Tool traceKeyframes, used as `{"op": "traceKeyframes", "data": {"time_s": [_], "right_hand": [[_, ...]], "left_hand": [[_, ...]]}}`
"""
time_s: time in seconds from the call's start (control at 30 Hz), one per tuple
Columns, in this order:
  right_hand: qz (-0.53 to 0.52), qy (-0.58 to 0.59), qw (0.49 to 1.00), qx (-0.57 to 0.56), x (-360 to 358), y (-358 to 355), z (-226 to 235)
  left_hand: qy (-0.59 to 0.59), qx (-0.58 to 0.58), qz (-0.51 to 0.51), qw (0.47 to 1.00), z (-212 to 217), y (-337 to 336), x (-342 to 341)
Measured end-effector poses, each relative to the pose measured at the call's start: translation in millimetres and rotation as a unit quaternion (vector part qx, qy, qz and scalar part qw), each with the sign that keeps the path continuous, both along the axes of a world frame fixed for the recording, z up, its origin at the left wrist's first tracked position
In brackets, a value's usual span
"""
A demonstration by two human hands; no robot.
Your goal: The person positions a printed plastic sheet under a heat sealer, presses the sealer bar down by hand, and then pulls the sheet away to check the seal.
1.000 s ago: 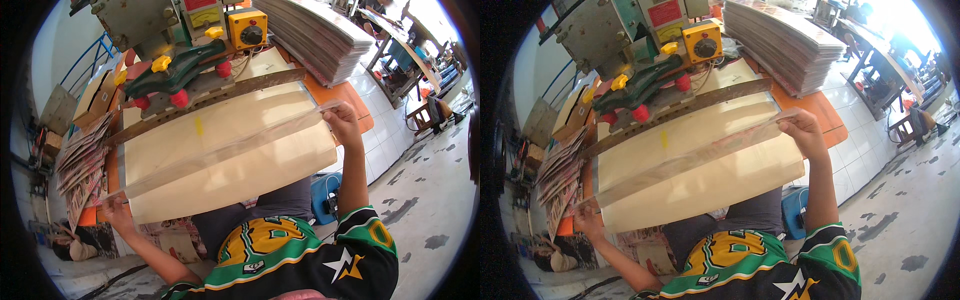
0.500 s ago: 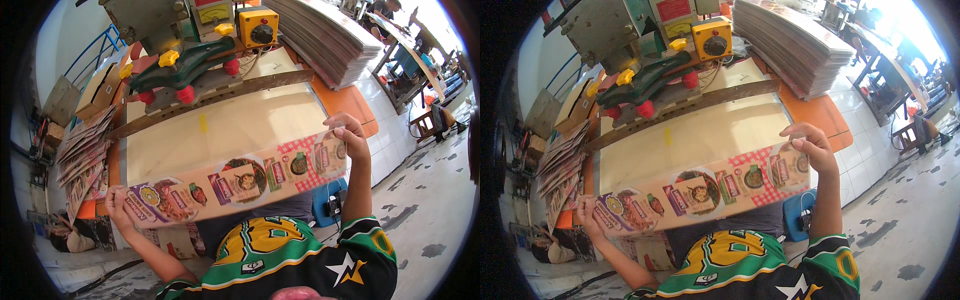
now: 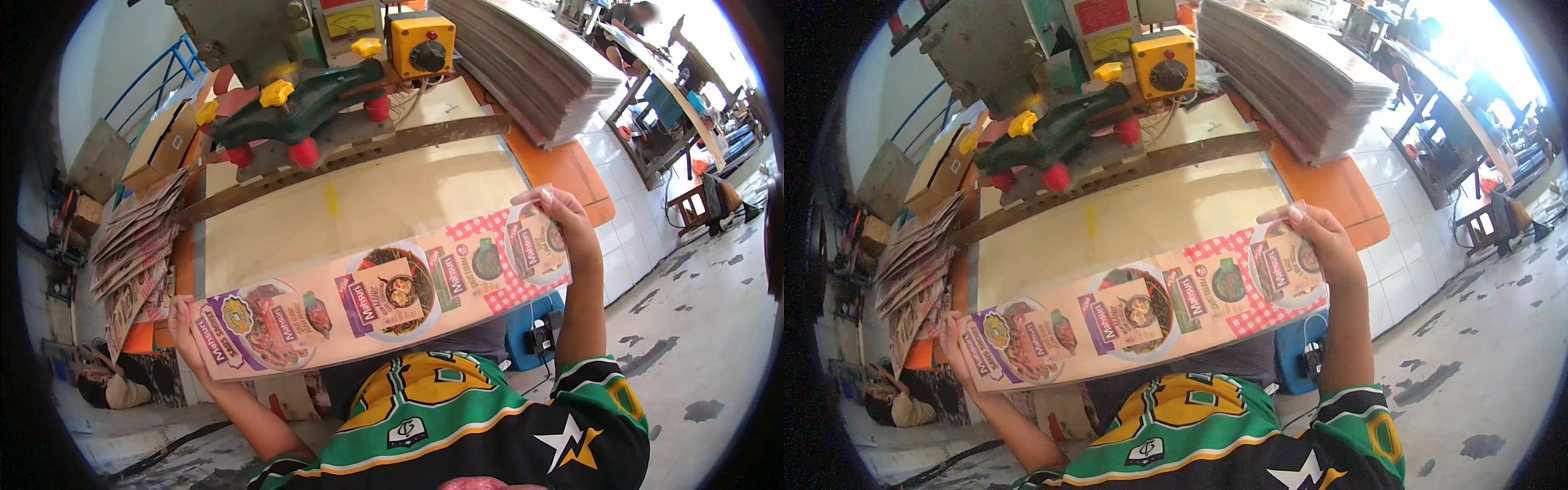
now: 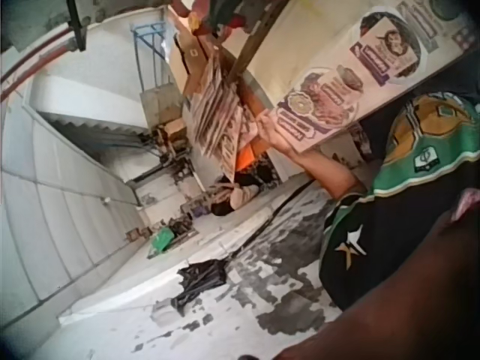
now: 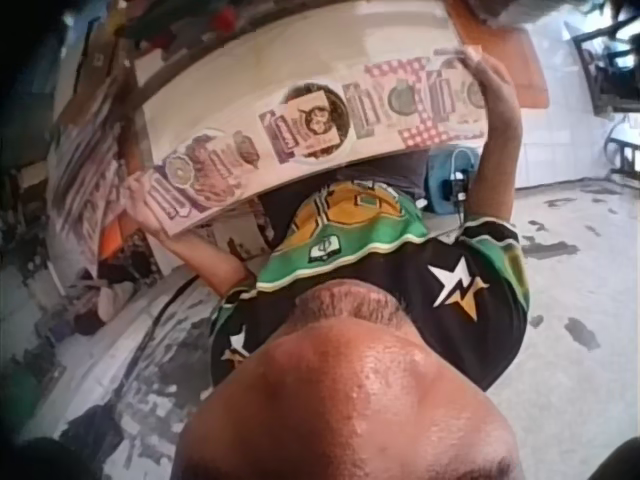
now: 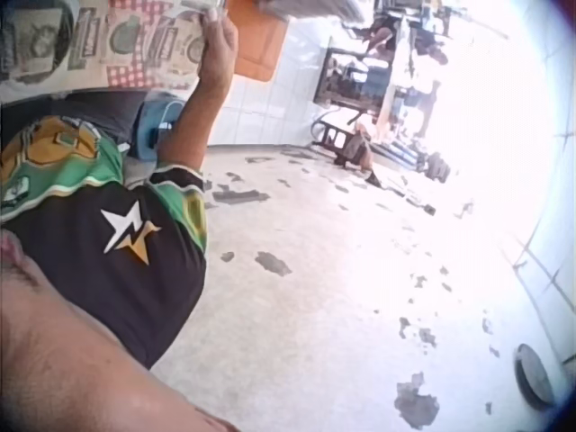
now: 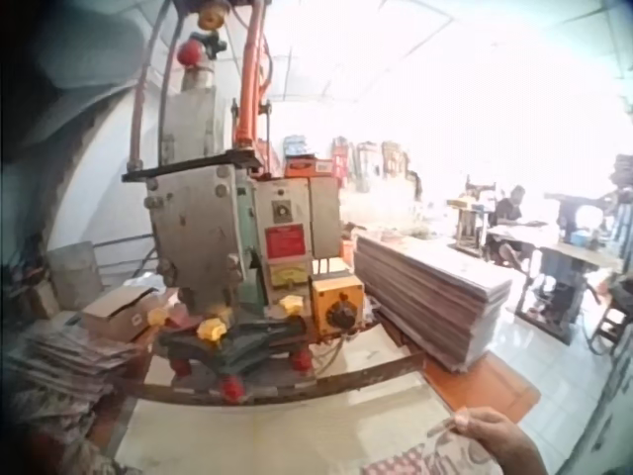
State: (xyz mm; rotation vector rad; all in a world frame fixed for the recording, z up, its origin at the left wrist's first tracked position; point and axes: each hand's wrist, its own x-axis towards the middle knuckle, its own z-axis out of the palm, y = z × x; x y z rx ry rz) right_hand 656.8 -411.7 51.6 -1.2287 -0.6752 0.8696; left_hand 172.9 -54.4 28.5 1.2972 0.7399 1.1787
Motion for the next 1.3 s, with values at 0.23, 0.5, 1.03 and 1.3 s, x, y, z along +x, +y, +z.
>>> {"op": "traceKeyframes", "data": {"time_s": [0.23,0.5,1.03,1.3], "right_hand": [[-0.015,0.016,0.999,0.037,-4,13,14],[0.040,0.034,0.998,0.042,7,18,6],[-0.024,-0.283,0.959,0.005,28,18,-3],[-0.036,-0.244,0.967,-0.068,34,-9,-51]], "left_hand": [[0.003,-0.019,-0.027,0.999,3,8,-1],[0.006,-0.022,-0.063,0.998,2,16,-4],[0.116,0.156,0.042,0.980,-20,39,-14],[0.213,0.096,-0.010,0.972,-59,31,-32]]}}
